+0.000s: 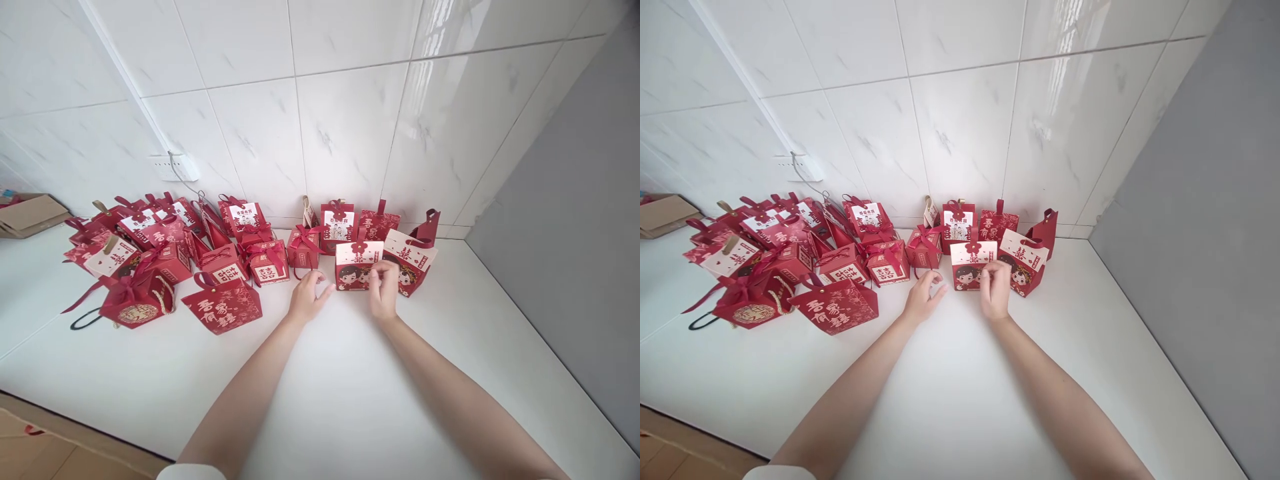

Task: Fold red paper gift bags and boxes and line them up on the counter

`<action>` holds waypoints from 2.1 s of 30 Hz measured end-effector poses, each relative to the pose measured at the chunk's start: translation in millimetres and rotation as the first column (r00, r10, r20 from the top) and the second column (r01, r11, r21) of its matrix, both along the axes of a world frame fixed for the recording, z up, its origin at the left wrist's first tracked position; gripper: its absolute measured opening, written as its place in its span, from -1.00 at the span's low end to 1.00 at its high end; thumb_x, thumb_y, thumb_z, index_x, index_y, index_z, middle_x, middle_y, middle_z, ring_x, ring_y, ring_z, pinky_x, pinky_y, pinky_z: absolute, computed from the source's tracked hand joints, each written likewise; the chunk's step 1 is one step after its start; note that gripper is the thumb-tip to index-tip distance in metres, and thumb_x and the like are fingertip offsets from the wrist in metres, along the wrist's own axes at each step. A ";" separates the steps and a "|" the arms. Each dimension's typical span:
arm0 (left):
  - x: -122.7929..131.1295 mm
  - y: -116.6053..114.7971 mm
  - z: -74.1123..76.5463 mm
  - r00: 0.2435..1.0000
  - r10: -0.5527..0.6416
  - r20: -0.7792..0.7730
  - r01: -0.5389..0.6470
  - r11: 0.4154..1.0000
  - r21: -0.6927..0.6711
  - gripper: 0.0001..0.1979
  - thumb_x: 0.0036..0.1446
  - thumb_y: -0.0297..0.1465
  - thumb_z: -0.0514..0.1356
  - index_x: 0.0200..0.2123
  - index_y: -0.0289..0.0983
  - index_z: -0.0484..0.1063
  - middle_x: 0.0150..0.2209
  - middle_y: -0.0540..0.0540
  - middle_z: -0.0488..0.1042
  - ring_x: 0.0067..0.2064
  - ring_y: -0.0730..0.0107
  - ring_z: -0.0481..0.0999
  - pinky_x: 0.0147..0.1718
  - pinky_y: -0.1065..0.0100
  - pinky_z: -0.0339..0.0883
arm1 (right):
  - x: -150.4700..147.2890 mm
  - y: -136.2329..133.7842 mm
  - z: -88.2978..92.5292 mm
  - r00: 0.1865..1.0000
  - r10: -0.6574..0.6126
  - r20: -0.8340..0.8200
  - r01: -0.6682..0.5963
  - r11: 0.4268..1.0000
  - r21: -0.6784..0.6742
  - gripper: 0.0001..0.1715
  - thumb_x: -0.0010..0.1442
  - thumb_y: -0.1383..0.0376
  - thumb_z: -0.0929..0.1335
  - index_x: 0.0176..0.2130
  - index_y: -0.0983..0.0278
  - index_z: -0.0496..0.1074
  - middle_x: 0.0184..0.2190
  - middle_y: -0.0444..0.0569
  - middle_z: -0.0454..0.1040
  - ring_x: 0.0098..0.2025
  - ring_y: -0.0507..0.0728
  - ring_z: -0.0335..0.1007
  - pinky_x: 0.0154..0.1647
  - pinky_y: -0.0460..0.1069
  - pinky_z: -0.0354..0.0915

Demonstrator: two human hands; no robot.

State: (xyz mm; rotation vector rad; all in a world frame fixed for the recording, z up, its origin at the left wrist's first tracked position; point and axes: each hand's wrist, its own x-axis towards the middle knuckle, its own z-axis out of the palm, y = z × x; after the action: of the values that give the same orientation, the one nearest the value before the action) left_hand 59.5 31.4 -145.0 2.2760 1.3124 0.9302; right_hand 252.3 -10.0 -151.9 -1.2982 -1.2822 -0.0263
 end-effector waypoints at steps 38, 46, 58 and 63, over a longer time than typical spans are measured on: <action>4.9 7.5 -3.5 0.781 0.189 -0.595 -0.171 0.981 0.086 -0.57 0.21 -0.05 -0.07 -0.12 -0.26 0.31 -0.40 -0.15 0.51 -0.34 0.11 0.53 -0.39 0.26 0.25 | -3.4 9.7 -9.2 0.705 0.312 0.637 0.260 0.722 -0.641 -0.67 0.34 0.14 0.11 -0.08 0.27 0.27 -0.29 0.04 0.55 -0.30 0.17 0.49 -0.37 -0.04 0.17; 17.5 6.4 -1.0 0.774 0.066 -0.629 -0.021 0.997 0.079 -0.69 0.29 -0.36 -0.15 -0.10 -0.34 0.31 -0.29 -0.23 0.52 -0.30 0.13 0.55 -0.34 0.24 0.28 | -4.9 15.6 -17.3 0.692 0.301 0.656 0.250 0.752 -0.610 -0.73 0.35 0.25 0.10 -0.14 0.31 0.28 -0.38 0.04 0.55 -0.39 0.16 0.49 -0.45 -0.06 0.09; 8.8 6.3 -7.0 0.805 0.123 -0.581 -0.071 0.991 0.111 -0.81 0.14 -0.34 0.05 -0.29 -0.25 0.44 -0.44 -0.12 0.53 -0.37 0.19 0.53 -0.40 0.30 0.24 | -6.9 11.6 -16.2 0.679 0.314 0.663 0.132 0.837 -0.532 -0.74 0.25 0.24 0.18 -0.24 0.26 0.40 -0.43 -0.05 0.55 -0.47 0.08 0.42 -0.49 -0.06 -0.03; 4.1 5.4 -7.1 0.878 0.148 -0.455 -0.080 0.983 0.165 -0.85 0.11 -0.35 0.08 -0.34 -0.22 0.44 -0.49 -0.03 0.52 -0.43 0.30 0.51 -0.44 0.35 0.17 | -7.0 9.9 -18.4 0.689 0.259 0.676 0.068 0.906 -0.417 -0.75 0.21 0.26 0.18 -0.33 0.27 0.40 -0.48 -0.09 0.54 -0.52 0.04 0.37 -0.51 -0.06 -0.11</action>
State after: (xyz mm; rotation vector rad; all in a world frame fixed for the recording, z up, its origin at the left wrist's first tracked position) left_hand 63.6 36.8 -152.1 2.6698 1.6336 0.5335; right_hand 245.2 0.0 -170.3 -1.6594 -2.1337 -0.2237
